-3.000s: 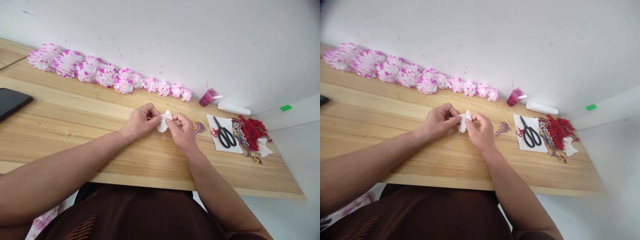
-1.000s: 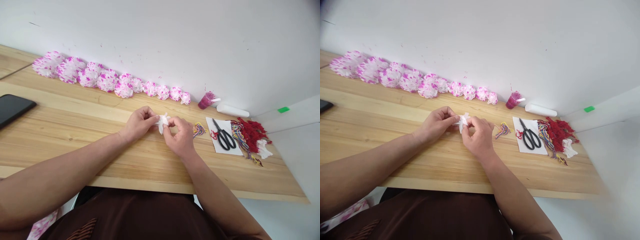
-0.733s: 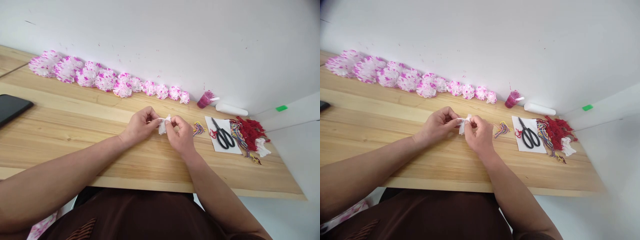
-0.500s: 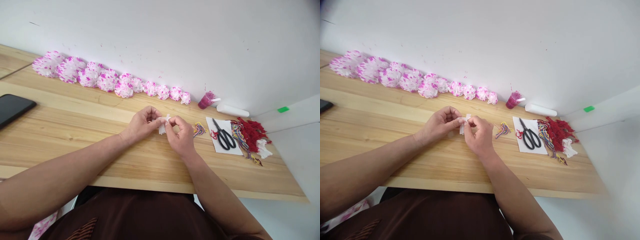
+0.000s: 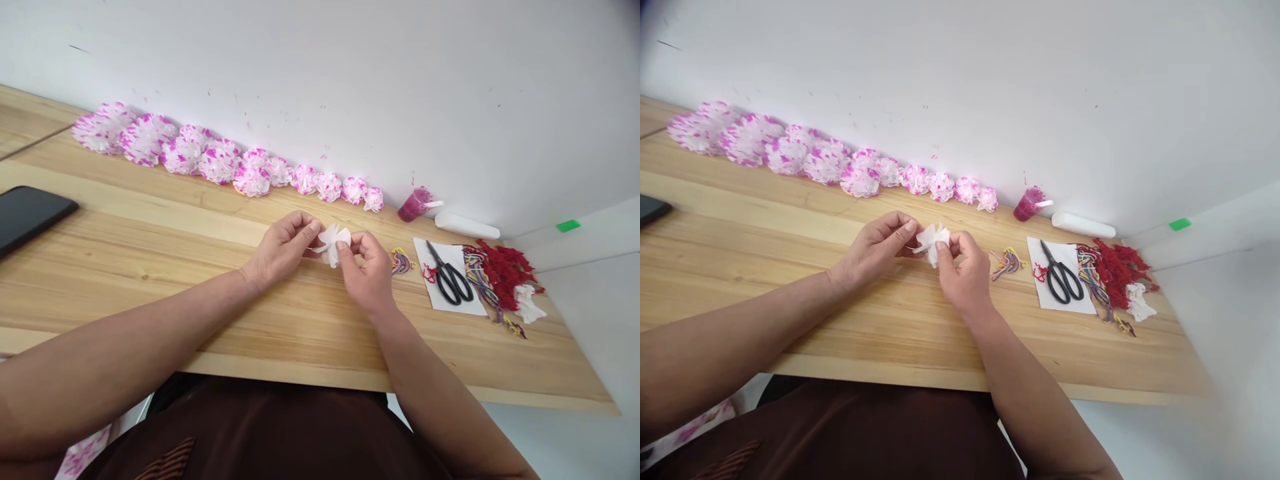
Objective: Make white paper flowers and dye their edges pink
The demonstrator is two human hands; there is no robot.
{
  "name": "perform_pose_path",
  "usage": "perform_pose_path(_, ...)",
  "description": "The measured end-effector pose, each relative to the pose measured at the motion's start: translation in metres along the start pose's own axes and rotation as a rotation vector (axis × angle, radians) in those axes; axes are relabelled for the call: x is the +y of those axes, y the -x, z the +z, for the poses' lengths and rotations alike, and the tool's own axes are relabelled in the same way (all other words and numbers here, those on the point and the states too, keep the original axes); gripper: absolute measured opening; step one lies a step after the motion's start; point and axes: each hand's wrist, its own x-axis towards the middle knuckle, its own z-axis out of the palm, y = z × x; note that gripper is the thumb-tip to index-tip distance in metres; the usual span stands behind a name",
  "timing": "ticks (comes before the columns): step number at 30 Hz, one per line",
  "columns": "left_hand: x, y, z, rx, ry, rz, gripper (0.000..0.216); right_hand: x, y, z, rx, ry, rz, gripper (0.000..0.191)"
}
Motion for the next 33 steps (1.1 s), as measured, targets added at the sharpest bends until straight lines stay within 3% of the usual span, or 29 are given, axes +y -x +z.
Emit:
perform_pose_path(5, 0.009, 0.005, -0.002, -0.236, -0.073, -0.04, 0.035, 0.015, -0.012, -0.008, -0.046, -0.36, 0.145, 0.016)
perform_pose_path(7, 0.01, 0.003, -0.003, -0.215, -0.07, -0.049, 0.031, 0.018, -0.016, -0.013, -0.057, -0.412, 0.161, 0.017)
perform_pose_path(9, 0.011, 0.0, -0.004, -0.082, -0.028, -0.026, 0.023, 0.018, -0.018, -0.017, -0.067, -0.417, 0.157, 0.016)
perform_pose_path(13, 0.013, -0.008, -0.005, 0.102, 0.114, -0.011, 0.006, 0.016, -0.016, -0.021, -0.113, -0.319, 0.061, 0.012)
perform_pose_path(22, 0.01, -0.005, 0.0, 0.043, 0.096, -0.117, 0.015, 0.002, -0.007, -0.024, -0.077, 0.223, -0.518, 0.011)
perform_pose_path(27, 0.01, -0.003, 0.002, -0.034, 0.084, -0.179, 0.01, 0.002, -0.009, -0.027, -0.027, 0.286, -0.553, 0.012)
perform_pose_path(33, 0.016, -0.001, 0.007, 0.003, 0.153, -0.344, 0.011, 0.005, -0.011, -0.027, 0.04, 0.353, -0.575, 0.01)
